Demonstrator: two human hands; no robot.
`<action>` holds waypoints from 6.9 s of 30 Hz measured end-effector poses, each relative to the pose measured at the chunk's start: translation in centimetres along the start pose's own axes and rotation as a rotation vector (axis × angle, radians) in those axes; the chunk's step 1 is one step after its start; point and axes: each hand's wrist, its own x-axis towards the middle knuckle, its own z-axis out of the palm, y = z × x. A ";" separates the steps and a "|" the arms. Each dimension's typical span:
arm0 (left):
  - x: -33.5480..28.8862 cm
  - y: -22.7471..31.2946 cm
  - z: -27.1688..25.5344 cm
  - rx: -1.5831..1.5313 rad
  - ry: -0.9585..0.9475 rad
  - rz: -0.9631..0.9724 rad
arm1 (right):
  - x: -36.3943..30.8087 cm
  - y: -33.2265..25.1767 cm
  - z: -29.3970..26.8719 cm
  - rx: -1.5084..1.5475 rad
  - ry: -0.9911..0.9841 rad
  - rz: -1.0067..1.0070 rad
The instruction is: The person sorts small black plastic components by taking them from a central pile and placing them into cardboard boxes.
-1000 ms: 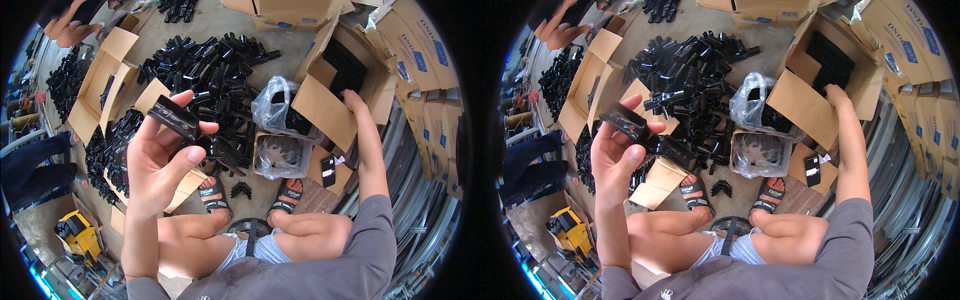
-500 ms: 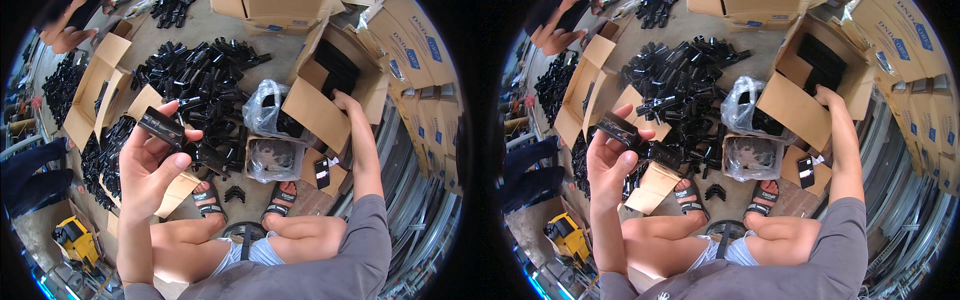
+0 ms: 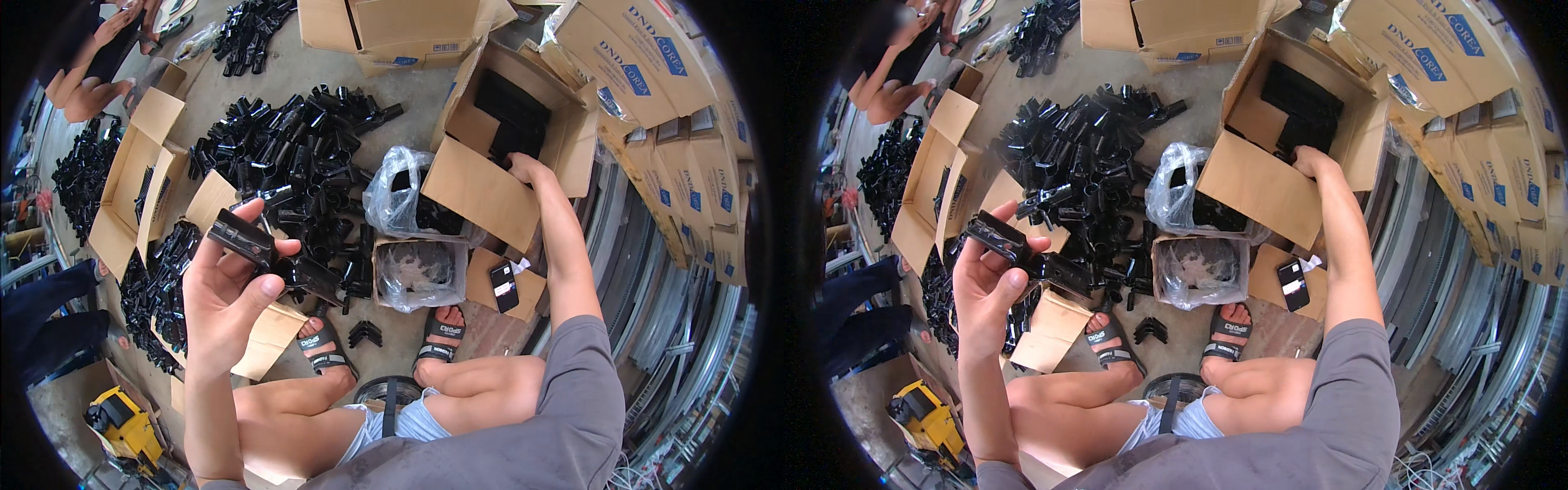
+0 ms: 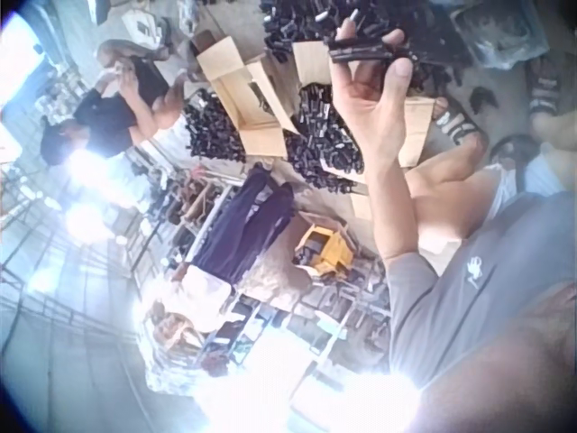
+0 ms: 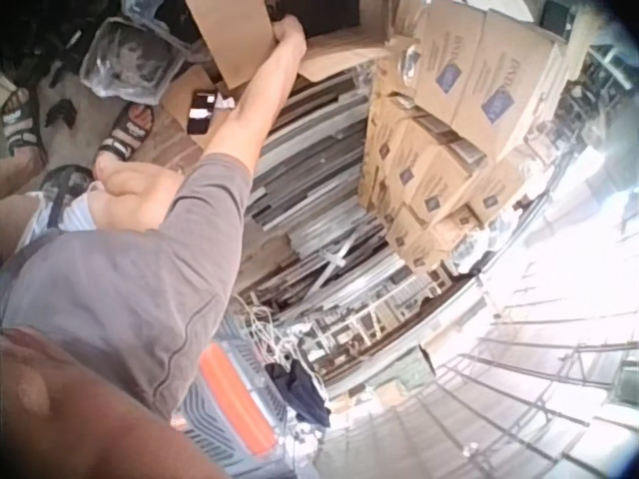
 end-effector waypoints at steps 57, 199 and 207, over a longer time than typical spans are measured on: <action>-9.7 3.0 2.4 -0.030 -0.169 0.076 | -28.0 -12.3 25.4 0.567 0.576 0.171; -13.9 5.9 -2.7 -0.229 -0.207 0.410 | -50.7 -45.1 -4.3 1.492 1.047 -0.901; -14.4 6.7 -1.2 -0.056 0.006 0.511 | -48.7 -44.6 -3.0 1.525 0.961 -0.893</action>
